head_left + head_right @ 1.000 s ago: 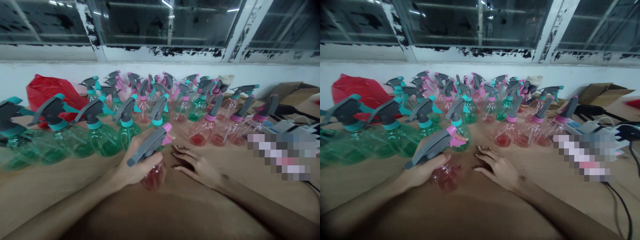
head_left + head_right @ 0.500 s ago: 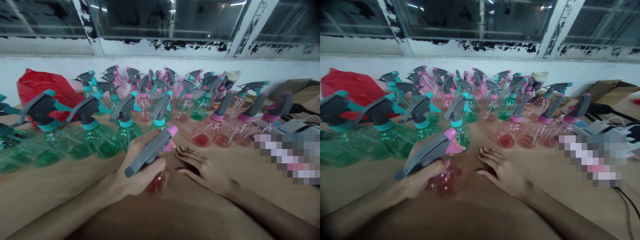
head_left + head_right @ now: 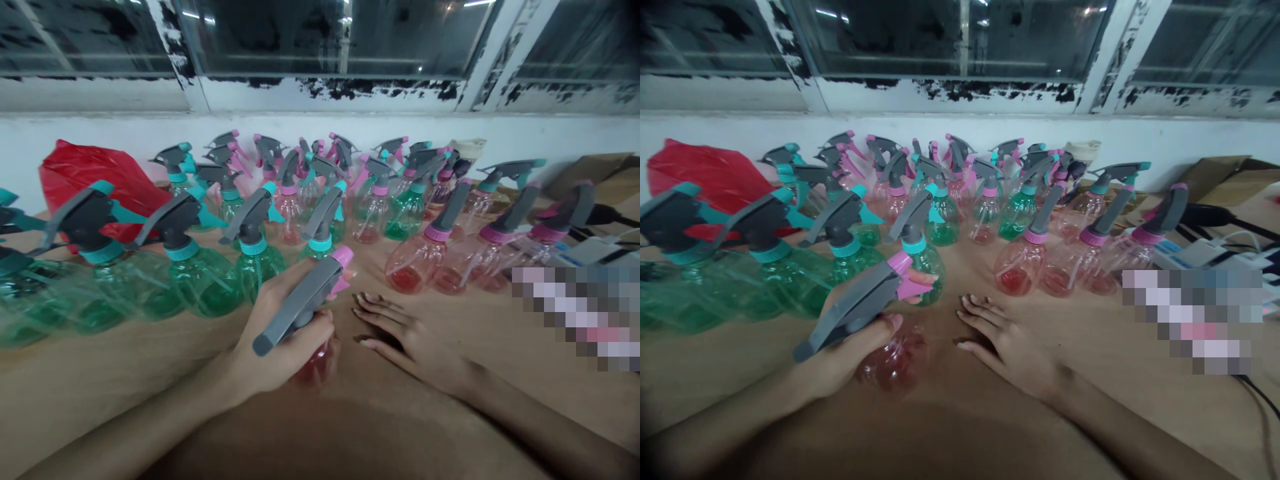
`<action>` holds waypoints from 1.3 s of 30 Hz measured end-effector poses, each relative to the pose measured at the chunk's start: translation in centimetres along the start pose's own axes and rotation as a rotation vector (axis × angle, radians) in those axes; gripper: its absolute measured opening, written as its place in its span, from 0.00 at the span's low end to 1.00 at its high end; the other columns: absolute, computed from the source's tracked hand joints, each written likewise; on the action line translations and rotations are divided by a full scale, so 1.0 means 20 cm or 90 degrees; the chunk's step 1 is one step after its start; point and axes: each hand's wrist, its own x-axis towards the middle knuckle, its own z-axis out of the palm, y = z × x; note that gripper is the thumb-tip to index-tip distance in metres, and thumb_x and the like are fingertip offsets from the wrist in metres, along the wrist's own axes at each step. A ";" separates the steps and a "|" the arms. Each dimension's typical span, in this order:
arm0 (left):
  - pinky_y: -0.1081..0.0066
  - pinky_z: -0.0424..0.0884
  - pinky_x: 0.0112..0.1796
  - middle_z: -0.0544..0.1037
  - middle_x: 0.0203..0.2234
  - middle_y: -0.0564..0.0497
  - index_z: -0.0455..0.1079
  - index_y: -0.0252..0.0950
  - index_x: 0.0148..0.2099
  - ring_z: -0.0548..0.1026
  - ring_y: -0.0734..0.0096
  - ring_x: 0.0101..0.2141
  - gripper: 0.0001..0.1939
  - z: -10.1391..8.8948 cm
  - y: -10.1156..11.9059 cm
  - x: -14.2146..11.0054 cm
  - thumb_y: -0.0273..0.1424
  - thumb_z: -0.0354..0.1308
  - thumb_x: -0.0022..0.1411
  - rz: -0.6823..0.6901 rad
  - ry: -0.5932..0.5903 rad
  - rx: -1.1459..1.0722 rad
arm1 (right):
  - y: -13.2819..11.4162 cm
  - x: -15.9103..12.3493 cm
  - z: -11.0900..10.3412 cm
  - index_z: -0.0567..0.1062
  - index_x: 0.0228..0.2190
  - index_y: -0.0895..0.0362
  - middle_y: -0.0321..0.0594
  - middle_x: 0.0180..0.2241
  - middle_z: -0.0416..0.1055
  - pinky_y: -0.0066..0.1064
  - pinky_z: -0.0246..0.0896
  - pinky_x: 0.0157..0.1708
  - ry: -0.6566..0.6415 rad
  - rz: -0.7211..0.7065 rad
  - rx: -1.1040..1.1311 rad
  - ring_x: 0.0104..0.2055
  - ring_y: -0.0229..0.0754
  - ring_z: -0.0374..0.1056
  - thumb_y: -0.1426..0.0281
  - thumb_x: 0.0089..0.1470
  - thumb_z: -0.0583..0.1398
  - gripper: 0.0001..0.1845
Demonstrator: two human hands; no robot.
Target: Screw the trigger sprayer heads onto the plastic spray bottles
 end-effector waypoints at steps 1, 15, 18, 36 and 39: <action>0.70 0.73 0.31 0.75 0.28 0.54 0.68 0.41 0.34 0.74 0.70 0.27 0.09 0.00 0.00 0.00 0.28 0.48 0.50 0.026 0.002 -0.048 | 0.00 0.00 0.00 0.62 0.57 0.51 0.42 0.58 0.62 0.49 0.53 0.59 -0.004 0.000 -0.003 0.62 0.46 0.54 0.61 0.59 0.55 0.25; 0.71 0.71 0.29 0.73 0.24 0.58 0.68 0.43 0.38 0.73 0.71 0.24 0.13 0.02 0.01 -0.03 0.26 0.49 0.51 -0.014 0.014 -0.147 | 0.01 0.00 -0.02 0.60 0.58 0.53 0.43 0.60 0.59 0.49 0.50 0.61 -0.049 -0.010 -0.026 0.63 0.45 0.51 0.61 0.61 0.53 0.26; 0.71 0.70 0.29 0.74 0.25 0.58 0.67 0.43 0.41 0.73 0.71 0.25 0.14 0.02 0.00 -0.03 0.25 0.49 0.52 -0.015 0.009 -0.167 | 0.01 0.00 -0.02 0.59 0.59 0.53 0.43 0.60 0.58 0.49 0.50 0.61 -0.048 -0.013 -0.029 0.63 0.45 0.50 0.61 0.61 0.53 0.26; 0.71 0.70 0.28 0.74 0.29 0.54 0.69 0.42 0.38 0.74 0.69 0.27 0.15 0.03 -0.03 0.00 0.24 0.51 0.47 0.064 -0.008 -0.215 | -0.01 -0.01 -0.02 0.60 0.58 0.54 0.40 0.61 0.57 0.45 0.49 0.61 -0.048 -0.003 -0.055 0.63 0.44 0.51 0.61 0.61 0.52 0.25; 0.71 0.71 0.28 0.75 0.31 0.54 0.70 0.42 0.40 0.73 0.70 0.25 0.17 0.03 -0.03 0.00 0.24 0.50 0.47 0.070 -0.009 -0.216 | 0.00 -0.01 -0.02 0.59 0.59 0.53 0.40 0.61 0.57 0.46 0.50 0.61 -0.046 -0.004 -0.057 0.63 0.45 0.50 0.62 0.61 0.52 0.26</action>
